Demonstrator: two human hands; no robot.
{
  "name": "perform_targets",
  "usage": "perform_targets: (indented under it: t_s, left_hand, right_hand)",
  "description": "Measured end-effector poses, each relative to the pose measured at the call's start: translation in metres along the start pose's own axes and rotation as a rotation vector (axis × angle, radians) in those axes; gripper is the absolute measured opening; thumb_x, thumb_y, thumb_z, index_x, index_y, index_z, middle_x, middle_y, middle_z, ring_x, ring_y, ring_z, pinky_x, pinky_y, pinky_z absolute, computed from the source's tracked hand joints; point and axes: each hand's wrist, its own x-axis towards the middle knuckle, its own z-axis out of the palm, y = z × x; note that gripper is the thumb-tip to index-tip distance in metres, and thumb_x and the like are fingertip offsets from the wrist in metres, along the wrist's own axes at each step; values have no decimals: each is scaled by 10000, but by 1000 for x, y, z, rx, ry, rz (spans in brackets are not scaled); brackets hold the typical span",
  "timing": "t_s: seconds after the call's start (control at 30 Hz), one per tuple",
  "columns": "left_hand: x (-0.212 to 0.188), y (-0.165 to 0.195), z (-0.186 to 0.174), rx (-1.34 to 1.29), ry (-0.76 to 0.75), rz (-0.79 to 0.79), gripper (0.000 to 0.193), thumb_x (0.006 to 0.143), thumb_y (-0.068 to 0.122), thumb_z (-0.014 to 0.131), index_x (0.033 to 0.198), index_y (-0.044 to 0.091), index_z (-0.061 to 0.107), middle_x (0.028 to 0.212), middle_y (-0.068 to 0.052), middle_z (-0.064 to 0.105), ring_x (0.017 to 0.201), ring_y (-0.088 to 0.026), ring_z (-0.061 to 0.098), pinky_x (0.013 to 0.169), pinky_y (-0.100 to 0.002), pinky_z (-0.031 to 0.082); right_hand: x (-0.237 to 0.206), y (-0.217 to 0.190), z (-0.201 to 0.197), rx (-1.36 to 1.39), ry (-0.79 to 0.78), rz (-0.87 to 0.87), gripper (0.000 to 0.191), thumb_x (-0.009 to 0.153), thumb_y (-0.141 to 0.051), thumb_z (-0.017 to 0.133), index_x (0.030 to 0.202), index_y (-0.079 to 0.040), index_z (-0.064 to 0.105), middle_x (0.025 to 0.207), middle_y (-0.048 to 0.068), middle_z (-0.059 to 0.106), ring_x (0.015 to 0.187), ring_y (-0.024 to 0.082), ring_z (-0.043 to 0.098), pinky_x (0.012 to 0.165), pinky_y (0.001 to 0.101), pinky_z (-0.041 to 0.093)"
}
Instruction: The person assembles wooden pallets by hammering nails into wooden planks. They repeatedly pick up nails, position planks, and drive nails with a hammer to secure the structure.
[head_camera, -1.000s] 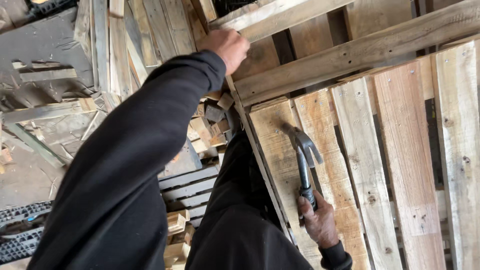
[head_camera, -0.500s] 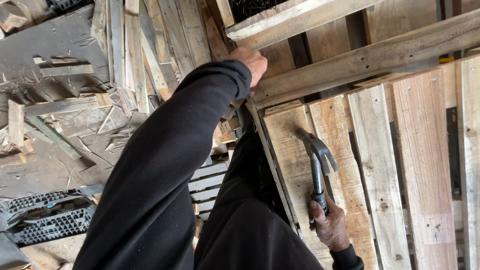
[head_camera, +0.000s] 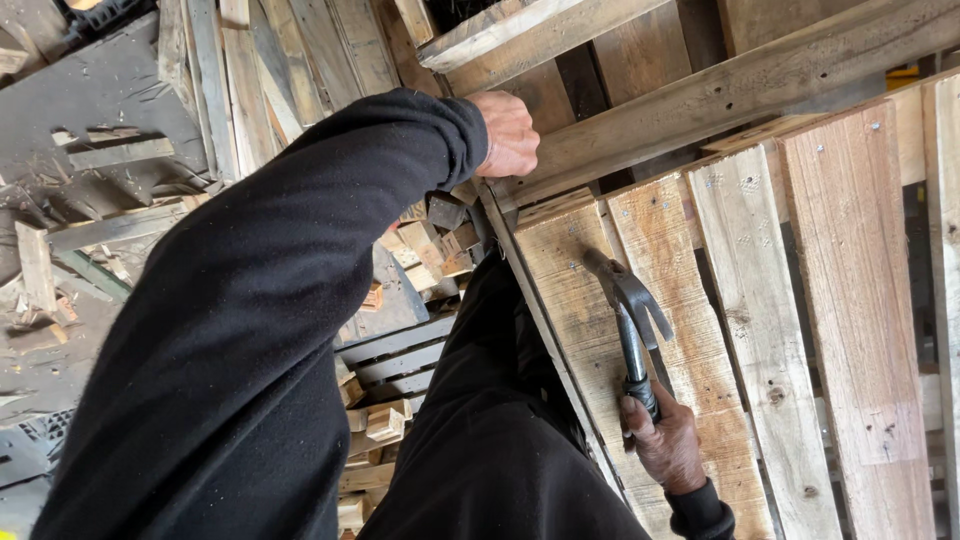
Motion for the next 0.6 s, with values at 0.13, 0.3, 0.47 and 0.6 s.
perform_targets:
  t_s: [0.13,0.3,0.47,0.6]
  left_hand:
    - [7,5,-5,0,13,58,101,838,143,704,780,104,777,830,-90,779,798,-290,762,621,-404,609]
    - [12,-3,4,41,-31,165,144,874,139,702,759,60,737,755,-100,722,676,-235,704,542,-359,571]
    - [-11,-13,31,-99,-61,141,317,1028,107,538,726,36,602,582,-39,494,454,-129,515,355,-284,492]
    - [-27,13,47,-131,85,-17,325,1037,79,479,725,49,563,589,-16,453,431,-105,466,372,-279,447]
  right_hand:
    - [0,0,-2,31,-7,8,570,855,-551,676,957,10,685,543,29,603,414,111,607,392,291,539]
    - [-1,-1,-1,31,-9,0,547,846,-531,684,952,5,691,532,26,606,395,113,596,378,290,526]
    - [0,-2,-1,52,-7,20,551,838,-539,688,957,0,687,529,33,597,397,112,596,379,294,521]
    - [1,-1,-2,12,-11,9,585,834,-576,668,914,3,678,531,31,614,392,116,616,382,300,553]
